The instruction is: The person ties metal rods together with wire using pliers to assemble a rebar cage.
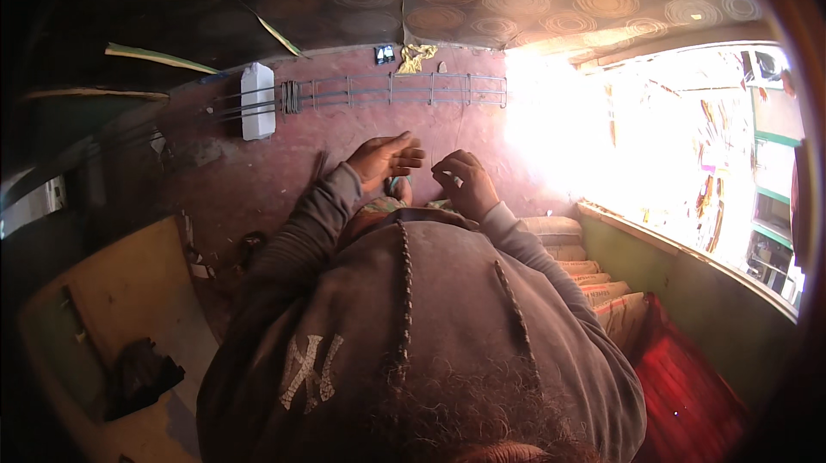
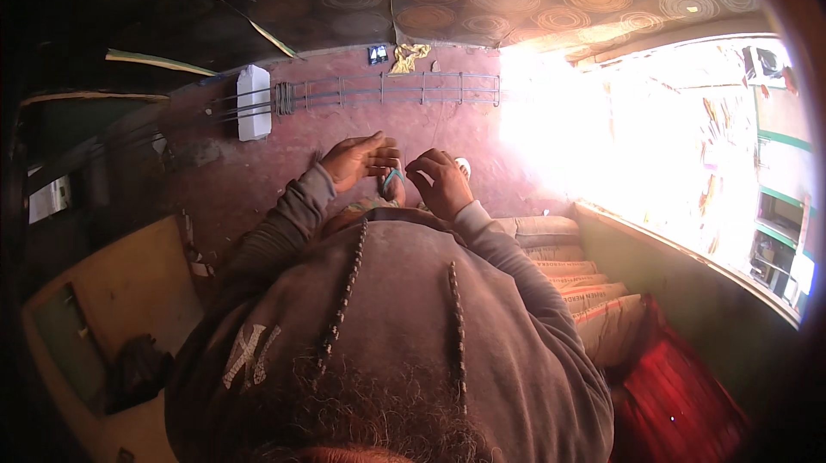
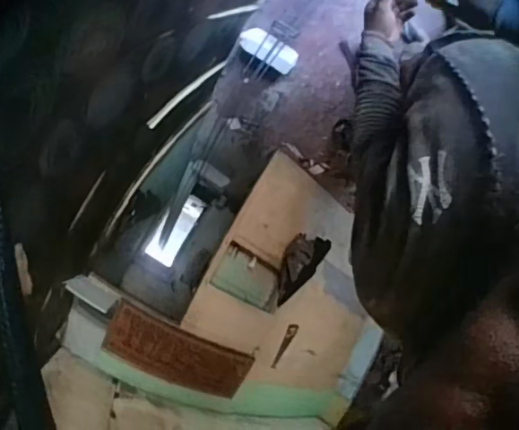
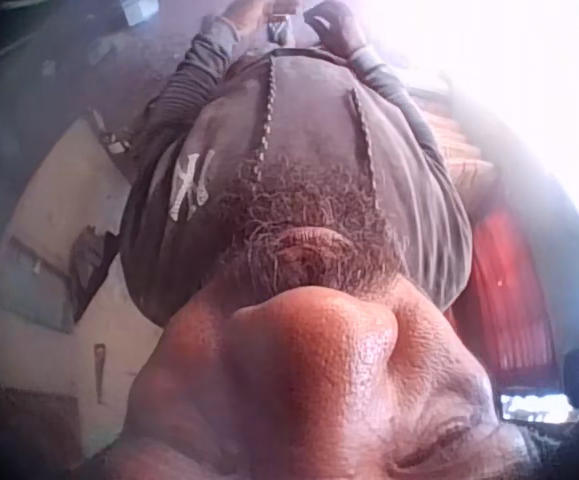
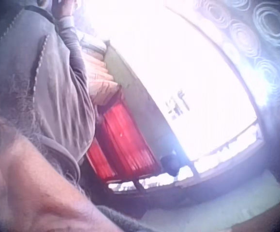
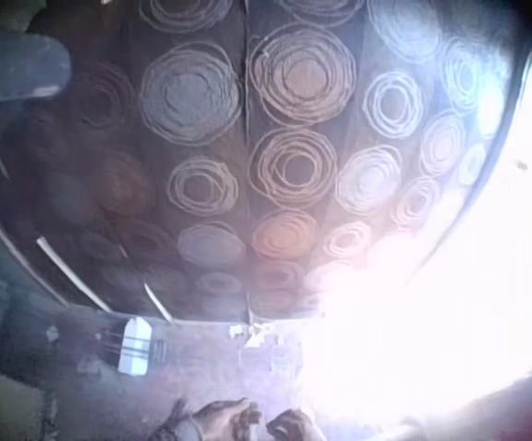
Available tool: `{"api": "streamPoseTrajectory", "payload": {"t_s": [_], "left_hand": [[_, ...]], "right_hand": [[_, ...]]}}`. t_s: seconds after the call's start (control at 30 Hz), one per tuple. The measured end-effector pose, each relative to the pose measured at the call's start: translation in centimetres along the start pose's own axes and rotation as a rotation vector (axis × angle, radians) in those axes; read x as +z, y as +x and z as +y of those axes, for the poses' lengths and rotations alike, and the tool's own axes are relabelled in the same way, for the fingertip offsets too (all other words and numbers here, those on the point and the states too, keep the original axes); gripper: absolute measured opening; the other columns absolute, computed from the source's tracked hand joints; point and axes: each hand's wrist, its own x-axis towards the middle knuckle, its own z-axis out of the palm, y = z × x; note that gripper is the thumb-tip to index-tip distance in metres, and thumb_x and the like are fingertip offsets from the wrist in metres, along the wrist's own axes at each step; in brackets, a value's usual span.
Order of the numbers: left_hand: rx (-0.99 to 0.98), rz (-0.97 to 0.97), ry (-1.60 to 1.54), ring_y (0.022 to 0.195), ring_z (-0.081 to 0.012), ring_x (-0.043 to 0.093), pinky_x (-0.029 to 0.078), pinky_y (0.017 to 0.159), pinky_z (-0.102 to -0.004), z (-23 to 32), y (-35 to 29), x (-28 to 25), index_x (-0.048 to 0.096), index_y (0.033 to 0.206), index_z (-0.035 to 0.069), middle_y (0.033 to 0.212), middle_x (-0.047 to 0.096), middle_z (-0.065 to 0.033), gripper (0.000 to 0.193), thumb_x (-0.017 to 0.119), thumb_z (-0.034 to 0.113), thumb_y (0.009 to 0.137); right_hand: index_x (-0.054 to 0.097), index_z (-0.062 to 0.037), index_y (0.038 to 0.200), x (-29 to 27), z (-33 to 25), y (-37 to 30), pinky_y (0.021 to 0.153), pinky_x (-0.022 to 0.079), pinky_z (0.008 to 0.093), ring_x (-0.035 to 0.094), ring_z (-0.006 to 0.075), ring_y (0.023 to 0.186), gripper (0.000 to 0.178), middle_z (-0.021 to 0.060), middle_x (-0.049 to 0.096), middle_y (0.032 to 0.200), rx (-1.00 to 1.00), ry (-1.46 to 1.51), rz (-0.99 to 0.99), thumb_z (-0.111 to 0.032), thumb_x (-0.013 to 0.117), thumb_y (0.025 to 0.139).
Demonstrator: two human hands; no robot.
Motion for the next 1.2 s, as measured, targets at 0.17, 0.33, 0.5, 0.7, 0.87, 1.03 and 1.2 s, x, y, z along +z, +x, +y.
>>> {"api": "streamPoseTrajectory", "payload": {"t_s": [0.17, 0.33, 0.5, 0.7, 0.87, 1.03, 1.2], "left_hand": [[0.076, 0.062, -0.137, 0.093, -0.0213, 0.070, 0.057, 0.082, -0.0359, -1.4, 4.4, 1.7, 0.066, 0.117, 0.004, 0.100, 0.071, -0.0087, 0.023, 0.063, 0.020, 0.101], [0.239, 0.189, -0.180, 0.095, -0.0225, 0.070, 0.058, 0.084, -0.0387, -0.3, 4.1, 1.7, 0.066, 0.117, 0.004, 0.102, 0.071, -0.0078, 0.021, 0.061, 0.018, 0.102], [0.464, 0.311, -0.115, 0.102, -0.0240, 0.070, 0.059, 0.089, -0.0398, 2.0, 4.2, 0.5, 0.066, 0.120, 0.004, 0.108, 0.070, -0.0079, 0.024, 0.061, 0.019, 0.102], [0.536, 0.241, -0.008, 0.097, -0.0212, 0.071, 0.059, 0.086, -0.0363, 3.1, 2.3, 3.4, 0.064, 0.121, 0.006, 0.105, 0.069, -0.0062, 0.022, 0.063, 0.017, 0.102], [0.718, 0.203, 0.111, 0.086, -0.0160, 0.072, 0.060, 0.075, -0.0311, 2.8, 2.2, 6.5, 0.061, 0.114, 0.006, 0.096, 0.071, -0.0049, 0.018, 0.063, 0.018, 0.101], [0.716, 0.091, 0.366, 0.090, -0.0138, 0.071, 0.059, 0.076, -0.0277, 3.0, 0.9, 9.2, 0.062, 0.120, 0.005, 0.098, 0.071, -0.0054, 0.021, 0.059, 0.019, 0.104], [0.648, 0.016, 0.436, 0.086, -0.0101, 0.069, 0.055, 0.075, -0.0250, 2.7, -1.2, 10.9, 0.066, 0.119, 0.004, 0.097, 0.071, -0.0032, 0.022, 0.057, 0.019, 0.105]], "right_hand": [[0.071, -0.0078, 0.096, -0.1, -0.6, -0.2, 0.087, 0.050, 0.0436, 0.061, 0.0339, 0.098, 0.008, 0.0106, 0.064, 0.099, -0.034, -0.053, -0.036, -0.012, 0.067, 0.090], [0.069, -0.0083, 0.092, -1.2, 1.9, -2.8, 0.086, 0.050, 0.0429, 0.061, 0.0345, 0.101, 0.005, 0.0121, 0.064, 0.100, 0.129, -0.084, -0.079, -0.009, 0.064, 0.089], [0.067, -0.0066, 0.087, 1.2, 12.7, -9.4, 0.085, 0.050, 0.0434, 0.061, 0.0345, 0.098, 0.005, 0.0111, 0.066, 0.092, 0.148, -0.309, -0.140, -0.007, 0.062, 0.086], [0.067, -0.0077, 0.079, 1.6, 15.0, -12.0, 0.083, 0.053, 0.0433, 0.064, 0.0358, 0.094, 0.011, 0.0120, 0.067, 0.084, 0.175, -0.256, -0.198, -0.002, 0.058, 0.078], [0.076, -0.0070, 0.097, 3.5, 16.9, -11.5, 0.088, 0.053, 0.0420, 0.067, 0.0358, 0.100, 0.016, 0.0154, 0.072, 0.103, 0.357, -0.216, -0.292, -0.013, 0.064, 0.089], [0.075, -0.0067, 0.106, 1.7, 13.5, -8.1, 0.092, 0.053, 0.0409, 0.068, 0.0364, 0.105, 0.021, 0.0171, 0.072, 0.112, 0.530, -0.088, -0.145, -0.014, 0.064, 0.091], [0.069, -0.0058, 0.121, -5.7, 0.0, -1.0, 0.083, 0.057, 0.0348, 0.073, 0.0254, 0.098, 0.028, 0.0141, 0.074, 0.108, 0.253, 0.234, 0.281, -0.010, 0.065, 0.094]]}}
